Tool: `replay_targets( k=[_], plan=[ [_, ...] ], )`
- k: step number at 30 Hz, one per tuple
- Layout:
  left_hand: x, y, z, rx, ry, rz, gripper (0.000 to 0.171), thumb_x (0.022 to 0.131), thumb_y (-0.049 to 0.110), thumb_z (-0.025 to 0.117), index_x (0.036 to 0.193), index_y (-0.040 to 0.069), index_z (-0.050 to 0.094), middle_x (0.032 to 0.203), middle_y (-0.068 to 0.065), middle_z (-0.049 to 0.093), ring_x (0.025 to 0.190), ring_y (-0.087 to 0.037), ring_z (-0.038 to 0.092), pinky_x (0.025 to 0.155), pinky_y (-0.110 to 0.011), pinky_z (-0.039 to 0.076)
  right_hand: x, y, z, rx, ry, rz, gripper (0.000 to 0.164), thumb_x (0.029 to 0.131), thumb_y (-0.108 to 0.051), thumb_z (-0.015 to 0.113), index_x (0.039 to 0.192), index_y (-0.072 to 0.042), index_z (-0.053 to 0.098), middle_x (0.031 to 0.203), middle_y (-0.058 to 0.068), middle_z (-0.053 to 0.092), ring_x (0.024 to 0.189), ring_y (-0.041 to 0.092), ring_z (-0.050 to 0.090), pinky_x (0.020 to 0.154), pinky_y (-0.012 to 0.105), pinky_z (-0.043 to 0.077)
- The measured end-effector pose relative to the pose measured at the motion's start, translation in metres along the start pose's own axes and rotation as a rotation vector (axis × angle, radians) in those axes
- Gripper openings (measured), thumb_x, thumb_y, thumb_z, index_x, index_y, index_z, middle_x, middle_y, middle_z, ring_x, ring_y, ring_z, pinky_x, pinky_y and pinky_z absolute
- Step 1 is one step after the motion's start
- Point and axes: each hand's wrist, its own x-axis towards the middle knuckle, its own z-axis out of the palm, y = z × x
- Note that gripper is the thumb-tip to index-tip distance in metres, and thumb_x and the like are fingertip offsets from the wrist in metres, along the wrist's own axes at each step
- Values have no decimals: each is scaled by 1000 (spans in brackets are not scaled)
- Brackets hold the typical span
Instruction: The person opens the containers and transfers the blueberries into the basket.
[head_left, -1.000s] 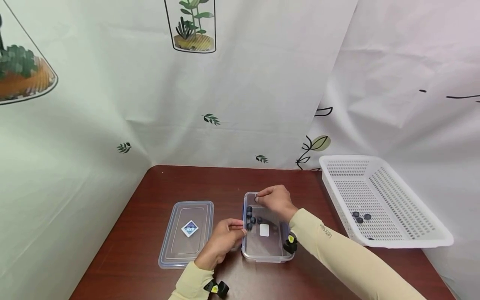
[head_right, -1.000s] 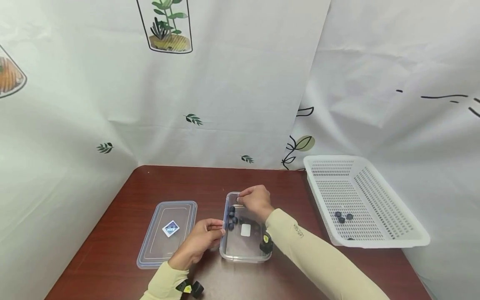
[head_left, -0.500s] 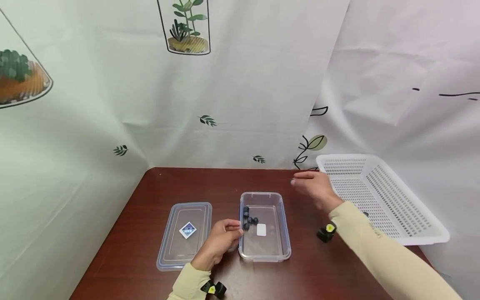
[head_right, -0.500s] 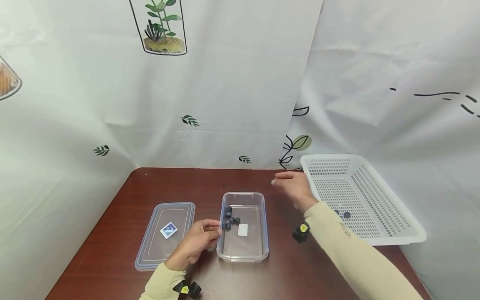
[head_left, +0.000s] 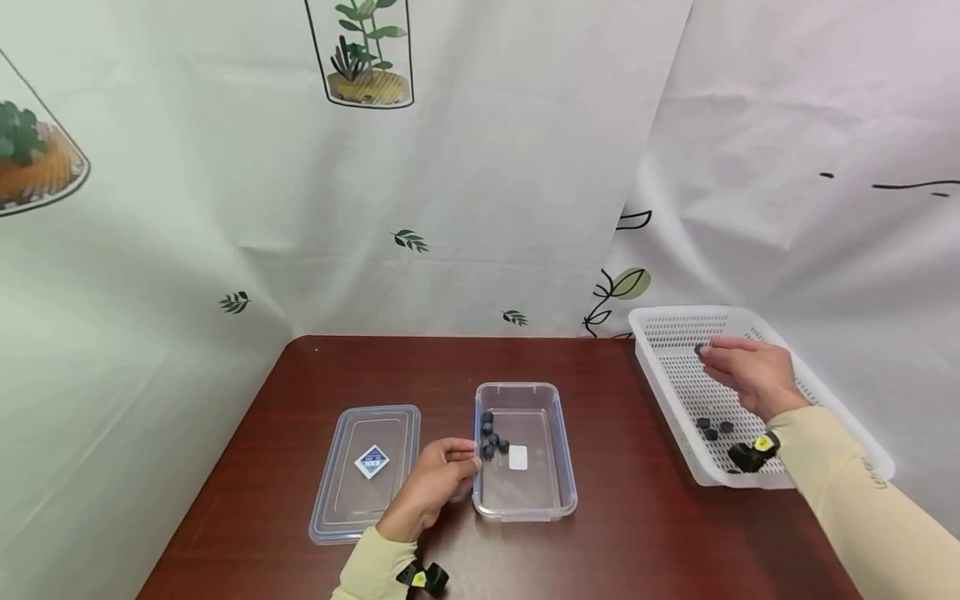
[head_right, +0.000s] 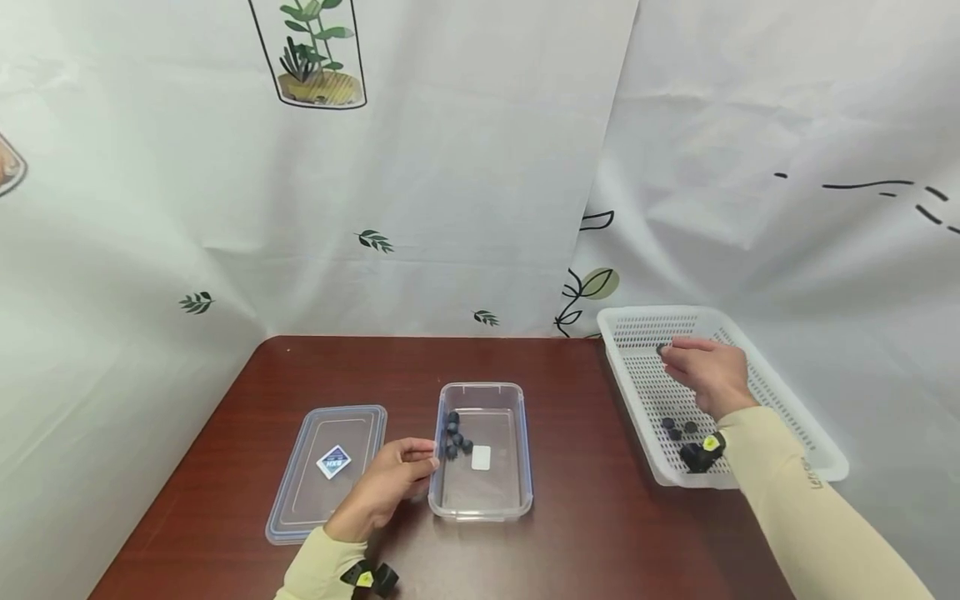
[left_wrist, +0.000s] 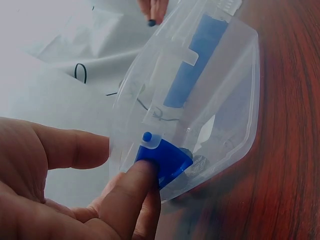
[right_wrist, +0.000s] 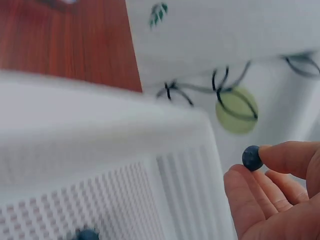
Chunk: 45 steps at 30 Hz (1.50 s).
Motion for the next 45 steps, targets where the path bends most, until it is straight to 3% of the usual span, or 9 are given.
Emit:
replay_targets(
  k=[3, 12, 21, 24, 29, 33, 38, 42, 45],
  plan=[
    [0, 0, -1, 9, 12, 4, 37, 94, -1, 68, 125, -17, 57, 104, -12, 64, 88, -14, 61, 71, -22, 56, 3, 5, -13, 20, 29, 12, 28, 95, -8, 79, 82, -33, 74, 79, -16, 77, 75, 2, 76, 71, 20, 62],
    [1, -1, -1, 3, 2, -12, 36, 95, -1, 67, 126, -17, 57, 104, -11, 64, 88, -14, 61, 72, -22, 57, 6, 18, -26, 70, 64, 39, 38, 95, 0, 74, 74, -31, 74, 76, -12, 76, 72, 4, 76, 74, 22, 63],
    [-1, 1, -1, -5, -3, -9, 36, 95, 0, 67, 126, -16, 57, 104, -11, 64, 87, -14, 61, 72, -23, 57, 5, 25, -31, -72, 96, 82, 19, 97, -8, 73, 94, -27, 69, 75, -19, 74, 72, 0, 73, 79, 22, 62],
    [-2, 0, -1, -7, -3, -12, 36, 95, 0, 67, 126, -16, 57, 104, -10, 63, 88, -14, 61, 73, -24, 57, 5, 26, -31, -84, 90, 85, 21, 97, -10, 73, 90, -30, 70, 75, -20, 73, 71, -1, 73, 79, 22, 62],
    [-1, 0, -2, -7, -2, -9, 37, 95, 0, 67, 126, -16, 56, 104, -11, 63, 88, -14, 61, 73, -23, 57, 4, 23, -26, -29, 27, 32, 18, 98, -7, 73, 112, -18, 72, 80, -18, 76, 76, -1, 74, 81, 21, 62],
    [-1, 1, -3, -4, -2, -10, 36, 95, 0, 67, 126, -16, 56, 104, -11, 63, 88, -14, 61, 73, -23, 57, -1, 15, -16, 51, -21, 3, 26, 97, -4, 74, 87, -28, 75, 83, -13, 78, 78, 0, 75, 80, 21, 62],
    [0, 0, -3, -5, 0, -13, 36, 95, 0, 68, 126, -16, 56, 104, -11, 63, 88, -14, 61, 72, -23, 57, -10, 2, 12, 106, -109, -76, 29, 96, 1, 73, 85, -26, 78, 87, -8, 80, 83, 3, 77, 78, 22, 63],
    [0, 0, -4, -5, -4, -14, 37, 96, 0, 68, 128, -16, 56, 105, -12, 63, 89, -14, 62, 74, -23, 58, -19, -6, 42, 1, -149, -126, 15, 97, -4, 75, 109, -12, 76, 90, -11, 79, 87, 2, 76, 81, 22, 62],
    [0, 0, -4, -1, -10, -18, 39, 96, 1, 68, 129, -15, 55, 107, -13, 64, 90, -14, 63, 75, -25, 58, -25, -7, 67, -94, -157, -146, 46, 96, -8, 77, 137, 5, 61, 92, -14, 78, 89, 0, 75, 83, 23, 62]
  ],
)
